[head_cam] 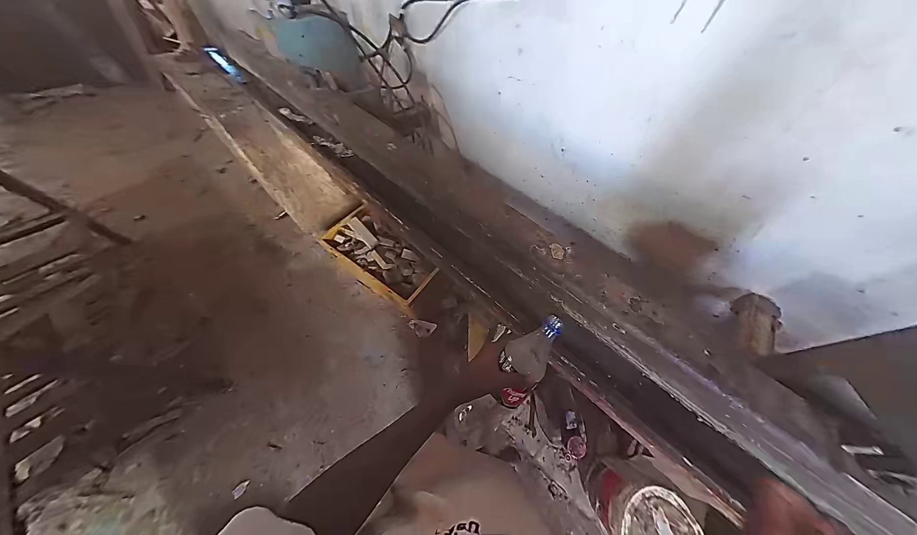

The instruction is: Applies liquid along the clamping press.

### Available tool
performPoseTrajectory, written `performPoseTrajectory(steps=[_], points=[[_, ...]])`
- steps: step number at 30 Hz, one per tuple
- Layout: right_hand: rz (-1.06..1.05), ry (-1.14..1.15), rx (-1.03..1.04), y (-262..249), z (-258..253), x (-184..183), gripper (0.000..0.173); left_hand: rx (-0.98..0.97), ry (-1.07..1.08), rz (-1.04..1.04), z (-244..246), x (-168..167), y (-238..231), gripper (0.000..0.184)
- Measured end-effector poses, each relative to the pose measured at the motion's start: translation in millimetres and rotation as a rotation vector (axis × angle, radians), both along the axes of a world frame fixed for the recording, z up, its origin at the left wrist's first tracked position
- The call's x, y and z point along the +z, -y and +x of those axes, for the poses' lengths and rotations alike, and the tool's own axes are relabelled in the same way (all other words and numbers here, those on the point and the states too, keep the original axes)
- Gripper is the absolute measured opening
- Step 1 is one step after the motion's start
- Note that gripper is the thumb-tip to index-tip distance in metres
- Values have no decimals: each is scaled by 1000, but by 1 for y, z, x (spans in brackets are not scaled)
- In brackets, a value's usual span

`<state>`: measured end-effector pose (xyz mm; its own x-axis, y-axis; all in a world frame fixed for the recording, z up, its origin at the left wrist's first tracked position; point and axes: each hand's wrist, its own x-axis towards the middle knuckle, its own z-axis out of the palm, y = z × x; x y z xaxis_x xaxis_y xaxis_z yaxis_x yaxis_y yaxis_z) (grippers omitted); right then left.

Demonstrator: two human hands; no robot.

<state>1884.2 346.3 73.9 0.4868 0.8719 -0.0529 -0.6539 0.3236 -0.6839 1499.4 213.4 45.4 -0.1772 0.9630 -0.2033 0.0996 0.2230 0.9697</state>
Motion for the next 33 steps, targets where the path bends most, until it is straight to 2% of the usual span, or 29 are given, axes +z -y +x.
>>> performPoseTrajectory(steps=[4, 7, 9, 11, 12, 14, 17, 19, 23, 25, 28, 30, 33], points=[[9, -292, 492, 10, -156, -14, 90, -77, -79, -64, -9, -10, 1, 81], [-87, -234, 748, 19, -221, -34, 94, -172, -106, -93, -17, -17, -2, 81], [-79, -146, 804, 21, -243, -49, 85, -270, -120, -121, -20, -18, -7, 82], [-157, -112, 731, 20, -258, -58, 63, -361, -132, -141, -24, -18, -17, 80], [-203, -104, 692, 20, -261, -60, 52, -391, -141, -163, -25, -16, -21, 78], [-223, -150, 657, 16, -258, -62, 44, -444, -165, -213, -27, -10, -32, 76], [-199, -375, 645, 11, -244, -53, 44, -574, -157, -249, -25, 1, -41, 72], [-178, -432, 665, 8, -236, -50, 47, -605, -89, -252, -21, 2, -45, 70], [-178, -421, 638, -2, -222, -43, 45, -606, -21, -218, -7, 4, -60, 69], [-207, -313, 501, -2, -217, -30, 34, -622, -17, -141, -5, 2, -63, 65], [-174, -444, 309, -3, -190, 1, 47, -623, -87, -92, -9, 2, -61, 71], [-154, -471, 267, -3, -173, -4, 63, -572, -134, -114, -16, 3, -51, 74], [-89, -402, 96, -6, -135, -9, 68, -452, -121, -169, -33, 4, -36, 76]])
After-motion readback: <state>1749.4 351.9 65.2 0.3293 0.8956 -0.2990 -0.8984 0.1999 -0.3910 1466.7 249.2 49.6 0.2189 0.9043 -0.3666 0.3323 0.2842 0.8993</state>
